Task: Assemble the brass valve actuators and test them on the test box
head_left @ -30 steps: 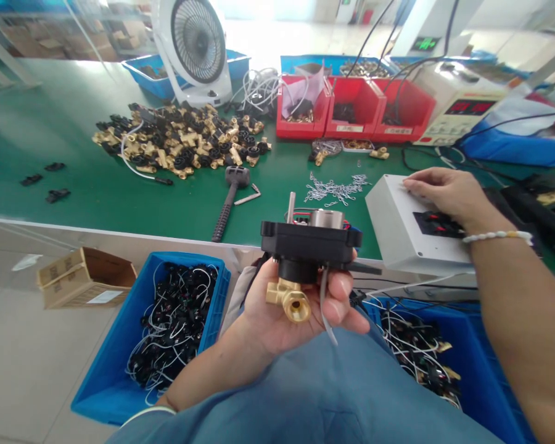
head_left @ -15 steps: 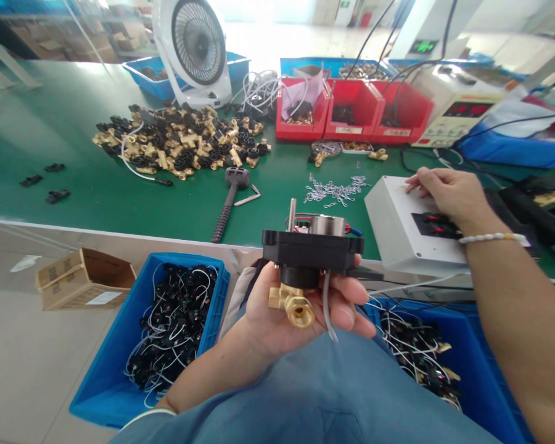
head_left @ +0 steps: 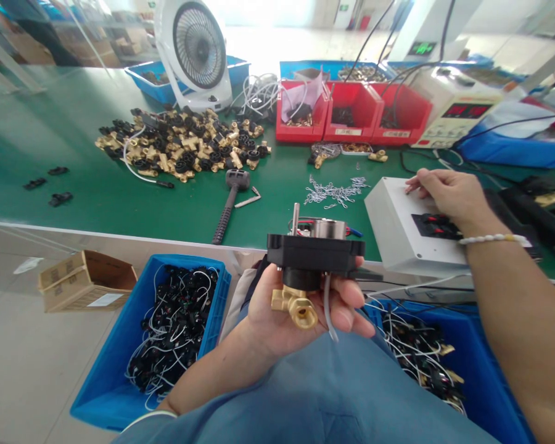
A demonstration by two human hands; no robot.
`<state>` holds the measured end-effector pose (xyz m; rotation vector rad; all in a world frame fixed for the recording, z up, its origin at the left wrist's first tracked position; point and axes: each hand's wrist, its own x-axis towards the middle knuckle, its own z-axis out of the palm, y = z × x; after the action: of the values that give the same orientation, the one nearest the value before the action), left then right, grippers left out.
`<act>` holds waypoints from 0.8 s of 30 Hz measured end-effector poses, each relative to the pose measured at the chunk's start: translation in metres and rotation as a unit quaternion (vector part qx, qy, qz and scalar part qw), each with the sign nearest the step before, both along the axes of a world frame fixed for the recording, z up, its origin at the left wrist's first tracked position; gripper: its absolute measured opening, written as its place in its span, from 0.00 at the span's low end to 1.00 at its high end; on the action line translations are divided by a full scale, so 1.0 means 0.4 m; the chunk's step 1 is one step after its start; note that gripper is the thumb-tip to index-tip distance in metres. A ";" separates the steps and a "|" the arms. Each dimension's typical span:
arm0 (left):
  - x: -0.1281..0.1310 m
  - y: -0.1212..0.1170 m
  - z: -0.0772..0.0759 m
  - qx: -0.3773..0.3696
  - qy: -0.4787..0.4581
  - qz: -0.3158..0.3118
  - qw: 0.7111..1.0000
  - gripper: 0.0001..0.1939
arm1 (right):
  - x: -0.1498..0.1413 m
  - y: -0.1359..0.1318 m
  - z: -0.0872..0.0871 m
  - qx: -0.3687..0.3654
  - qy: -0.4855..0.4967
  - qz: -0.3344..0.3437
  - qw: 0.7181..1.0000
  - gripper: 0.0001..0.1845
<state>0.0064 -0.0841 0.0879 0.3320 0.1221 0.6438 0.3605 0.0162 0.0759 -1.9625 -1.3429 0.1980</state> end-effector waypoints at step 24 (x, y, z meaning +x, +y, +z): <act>0.000 0.012 0.014 -0.001 0.126 0.089 0.988 0.19 | -0.033 -0.008 0.020 0.036 0.043 -0.010 0.998 0.12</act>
<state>0.0063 -0.0792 0.0937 0.4035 0.3966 0.7758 0.3472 0.0129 0.0840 -1.8864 -1.2573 0.2178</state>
